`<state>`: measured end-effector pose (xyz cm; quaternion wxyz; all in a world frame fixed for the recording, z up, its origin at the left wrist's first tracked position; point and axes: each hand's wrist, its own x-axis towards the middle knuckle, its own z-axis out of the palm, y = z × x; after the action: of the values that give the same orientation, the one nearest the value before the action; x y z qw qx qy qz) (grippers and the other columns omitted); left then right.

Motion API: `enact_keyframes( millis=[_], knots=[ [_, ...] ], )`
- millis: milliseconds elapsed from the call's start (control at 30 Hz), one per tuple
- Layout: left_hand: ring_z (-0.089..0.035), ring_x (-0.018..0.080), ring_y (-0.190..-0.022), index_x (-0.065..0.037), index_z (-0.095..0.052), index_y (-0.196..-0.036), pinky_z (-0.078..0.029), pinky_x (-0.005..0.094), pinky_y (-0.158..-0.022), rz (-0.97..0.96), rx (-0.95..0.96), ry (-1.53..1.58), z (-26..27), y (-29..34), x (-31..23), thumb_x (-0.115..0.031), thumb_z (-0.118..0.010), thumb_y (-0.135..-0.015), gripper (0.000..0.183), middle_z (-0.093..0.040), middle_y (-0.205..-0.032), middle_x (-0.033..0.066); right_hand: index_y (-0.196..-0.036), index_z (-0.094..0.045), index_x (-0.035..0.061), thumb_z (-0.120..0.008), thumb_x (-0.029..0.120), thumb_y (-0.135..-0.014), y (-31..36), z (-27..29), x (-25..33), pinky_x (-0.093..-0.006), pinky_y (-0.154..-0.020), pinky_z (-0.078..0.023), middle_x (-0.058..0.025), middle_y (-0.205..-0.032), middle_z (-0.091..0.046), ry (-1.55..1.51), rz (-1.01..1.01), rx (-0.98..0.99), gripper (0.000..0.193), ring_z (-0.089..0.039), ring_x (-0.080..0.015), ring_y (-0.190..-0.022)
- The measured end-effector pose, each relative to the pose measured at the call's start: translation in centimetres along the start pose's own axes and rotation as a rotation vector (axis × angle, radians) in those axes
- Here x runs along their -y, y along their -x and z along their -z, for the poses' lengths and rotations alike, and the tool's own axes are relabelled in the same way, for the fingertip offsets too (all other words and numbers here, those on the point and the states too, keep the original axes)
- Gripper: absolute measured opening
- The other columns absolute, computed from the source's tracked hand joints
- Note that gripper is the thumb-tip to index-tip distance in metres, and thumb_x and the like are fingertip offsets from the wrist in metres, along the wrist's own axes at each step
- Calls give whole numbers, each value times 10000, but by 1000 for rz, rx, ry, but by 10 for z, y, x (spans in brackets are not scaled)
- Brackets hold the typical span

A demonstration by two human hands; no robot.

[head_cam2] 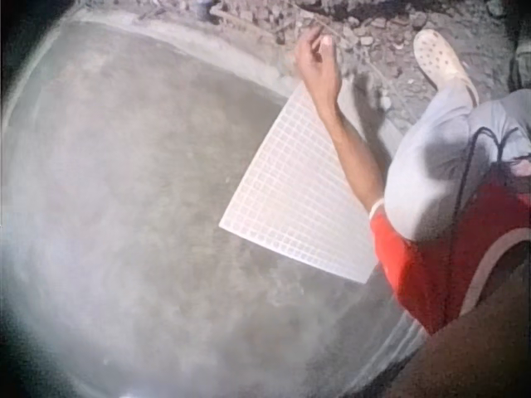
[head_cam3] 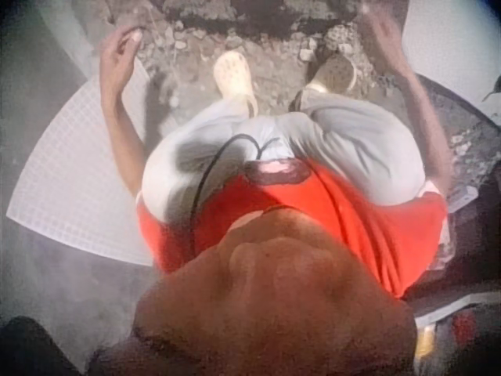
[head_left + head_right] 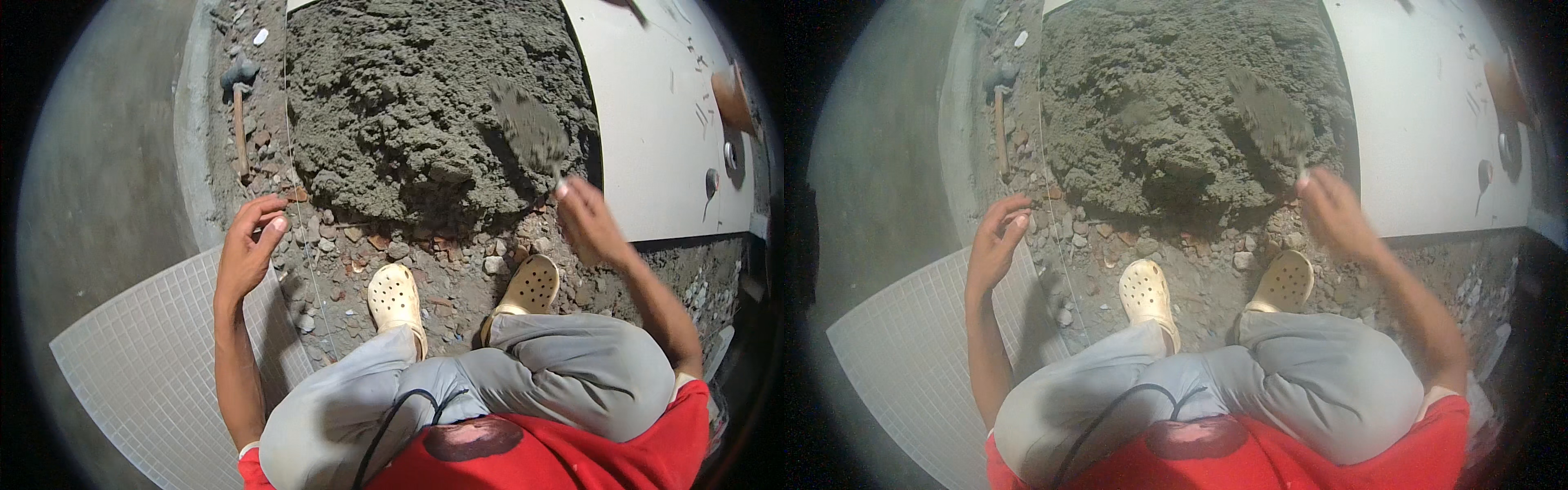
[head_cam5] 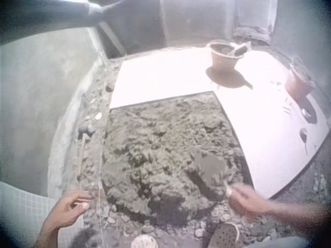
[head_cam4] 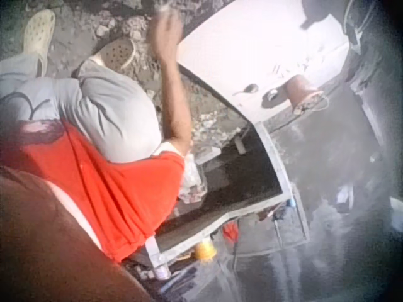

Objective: The person spreads wet cement on the floor using a trowel, levels the surface, and applies cement to the back of a tile. The person then places the tile onto the prepared cement bed and presses it into place.

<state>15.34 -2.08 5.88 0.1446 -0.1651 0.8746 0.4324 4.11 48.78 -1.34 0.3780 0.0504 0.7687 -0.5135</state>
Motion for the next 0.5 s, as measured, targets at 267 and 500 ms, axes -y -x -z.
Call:
enact_keyframes(
  millis=[267,500],
  knots=[
    [-622,210,-1142,-45,-673,-1268,-481,347,-1004,55,-4,44,-13,17,42,-254,-661,-1007,335,-610,-1297,87,-994,-506,72,-457,395,-1078,12,-115,-11,-317,-499,-427,-5,-718,-487,-181,-111,38,338,-485,-127,-578],
    [-613,192,-1142,-43,-673,-1258,-468,341,-1014,89,-11,82,-11,15,55,-260,-653,-1011,329,-636,-1259,72,-967,-502,55,-454,420,-1085,-46,-177,23,-329,-480,-457,-52,-705,-538,-230,-3,147,387,-528,-154,-539]
  ],
)
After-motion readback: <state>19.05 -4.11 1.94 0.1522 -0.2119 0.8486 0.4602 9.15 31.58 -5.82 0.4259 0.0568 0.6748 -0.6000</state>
